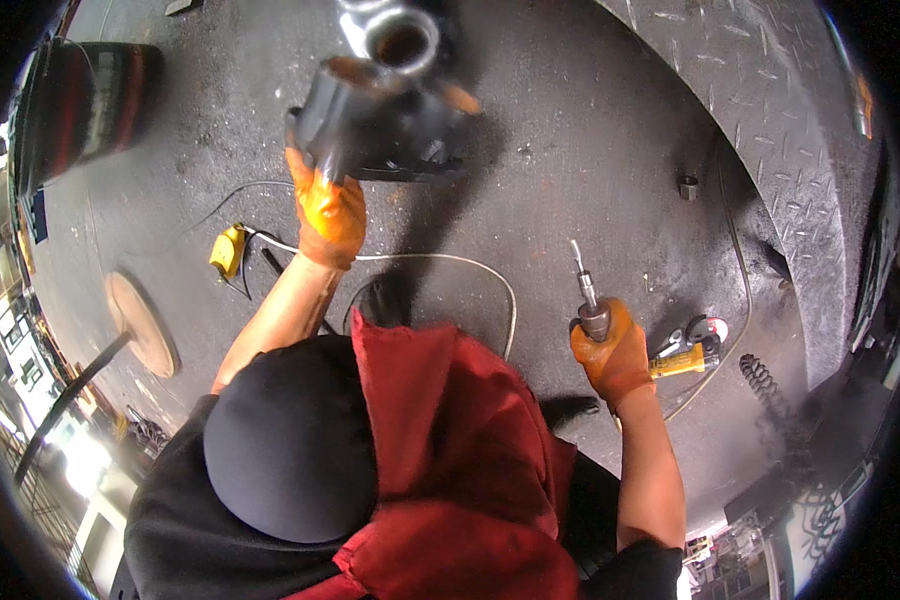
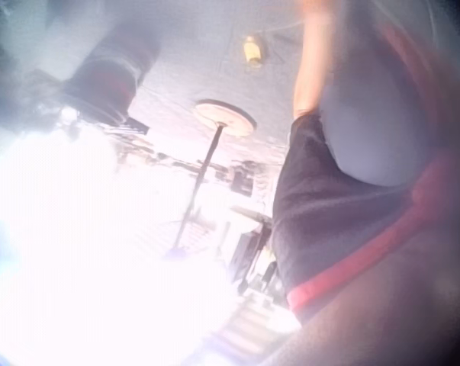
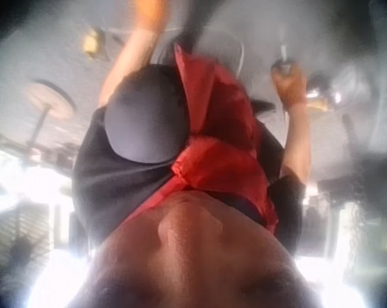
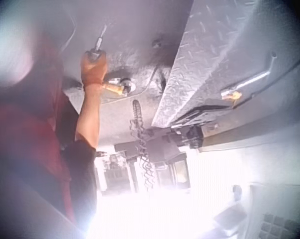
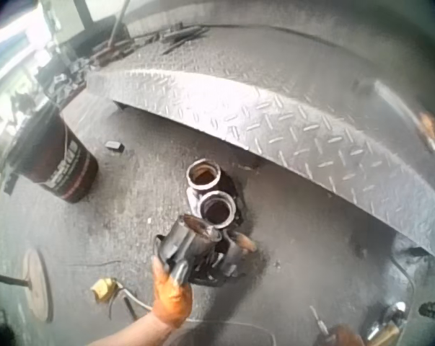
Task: The person uses a handheld grinder to smooth the edges of circular metal pipes attached to a base, then uses a pneumatic die grinder to refine the internal and external surfaces of the metal component.
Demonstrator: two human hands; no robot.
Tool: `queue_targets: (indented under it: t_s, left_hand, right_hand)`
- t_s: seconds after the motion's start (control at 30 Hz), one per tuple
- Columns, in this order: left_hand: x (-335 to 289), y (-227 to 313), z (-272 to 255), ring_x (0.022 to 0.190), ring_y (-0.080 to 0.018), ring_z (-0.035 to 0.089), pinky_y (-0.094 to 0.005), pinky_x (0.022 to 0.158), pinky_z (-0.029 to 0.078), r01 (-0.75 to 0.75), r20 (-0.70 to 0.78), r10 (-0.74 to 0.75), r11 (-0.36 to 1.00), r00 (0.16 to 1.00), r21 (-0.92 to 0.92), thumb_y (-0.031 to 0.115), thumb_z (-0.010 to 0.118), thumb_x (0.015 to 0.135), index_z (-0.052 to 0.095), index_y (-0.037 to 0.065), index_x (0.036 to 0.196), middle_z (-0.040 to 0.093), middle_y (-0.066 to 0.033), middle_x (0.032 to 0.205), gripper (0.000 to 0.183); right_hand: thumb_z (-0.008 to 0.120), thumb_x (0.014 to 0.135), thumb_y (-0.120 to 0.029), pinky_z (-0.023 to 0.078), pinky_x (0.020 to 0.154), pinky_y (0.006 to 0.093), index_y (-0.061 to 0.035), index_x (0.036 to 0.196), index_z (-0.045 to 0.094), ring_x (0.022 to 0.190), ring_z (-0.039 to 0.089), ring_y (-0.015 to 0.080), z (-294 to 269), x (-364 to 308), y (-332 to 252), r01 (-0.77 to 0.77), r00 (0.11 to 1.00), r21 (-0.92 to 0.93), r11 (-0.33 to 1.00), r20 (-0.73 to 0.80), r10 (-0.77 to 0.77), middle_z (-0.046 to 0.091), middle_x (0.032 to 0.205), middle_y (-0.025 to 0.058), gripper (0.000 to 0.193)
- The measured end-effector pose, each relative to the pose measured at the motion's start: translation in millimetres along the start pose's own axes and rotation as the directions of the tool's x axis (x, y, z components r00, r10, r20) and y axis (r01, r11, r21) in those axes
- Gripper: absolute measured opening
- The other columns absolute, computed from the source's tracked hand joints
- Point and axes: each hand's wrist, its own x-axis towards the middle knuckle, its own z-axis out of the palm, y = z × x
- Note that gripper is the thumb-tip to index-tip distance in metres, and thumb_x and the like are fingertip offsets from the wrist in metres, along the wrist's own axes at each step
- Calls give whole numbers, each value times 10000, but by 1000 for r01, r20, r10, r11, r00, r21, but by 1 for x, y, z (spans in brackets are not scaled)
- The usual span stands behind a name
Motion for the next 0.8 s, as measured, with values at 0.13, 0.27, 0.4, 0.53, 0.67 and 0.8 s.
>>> queue_targets:
  t_s: [0.13,0.27,0.4,0.53,0.67,0.8]
  left_hand:
    - [13,-8,18,1298,-198,561,-339,1107,457,232,-71,-355,737,932,-635,140,629,991,491,144,1469,582,-41,1422,498]
    - [10,-8,3,1241,-185,586,-369,1027,493,359,88,-480,510,873,-782,233,729,962,459,139,1492,557,-24,1439,602]
    - [-6,-8,11,1100,-130,614,-271,879,496,344,48,-405,700,913,-626,101,634,957,434,188,1483,577,-3,1364,570]
    - [13,-14,32,927,-104,610,-241,761,503,182,-144,-332,774,932,-606,1,602,929,455,169,1423,610,3,1212,543]
    - [43,27,10,730,-97,580,-261,590,461,325,37,-436,609,899,-723,-6,595,912,528,152,1304,636,13,981,428]
    - [39,57,-22,812,-111,626,-263,704,511,363,190,-313,733,931,-575,47,562,909,611,91,1229,659,-8,977,327]
  right_hand:
    - [753,840,-246,550,728,426,-35,1041,646,787,722,333,12,-4,3,-32,999,25,999,19,31,713,839,176,310]
    - [769,828,-231,554,732,420,-33,1055,654,786,727,312,18,-11,6,13,1000,64,998,0,-13,724,845,171,322]
    - [759,839,-234,550,721,400,-31,1034,656,743,702,267,19,-13,-5,-41,999,9,999,28,40,721,835,157,300]
    - [746,848,-238,545,709,391,-25,1039,652,731,695,250,13,-17,-23,-34,999,16,999,-1,35,712,815,156,301]
    - [740,847,-237,539,693,381,-17,1062,646,714,684,241,9,-21,-28,-36,999,71,997,-34,38,695,792,165,321]
    - [738,845,-239,544,709,396,-18,1034,642,715,682,272,15,-31,-9,-59,997,47,997,-55,61,694,806,171,307]
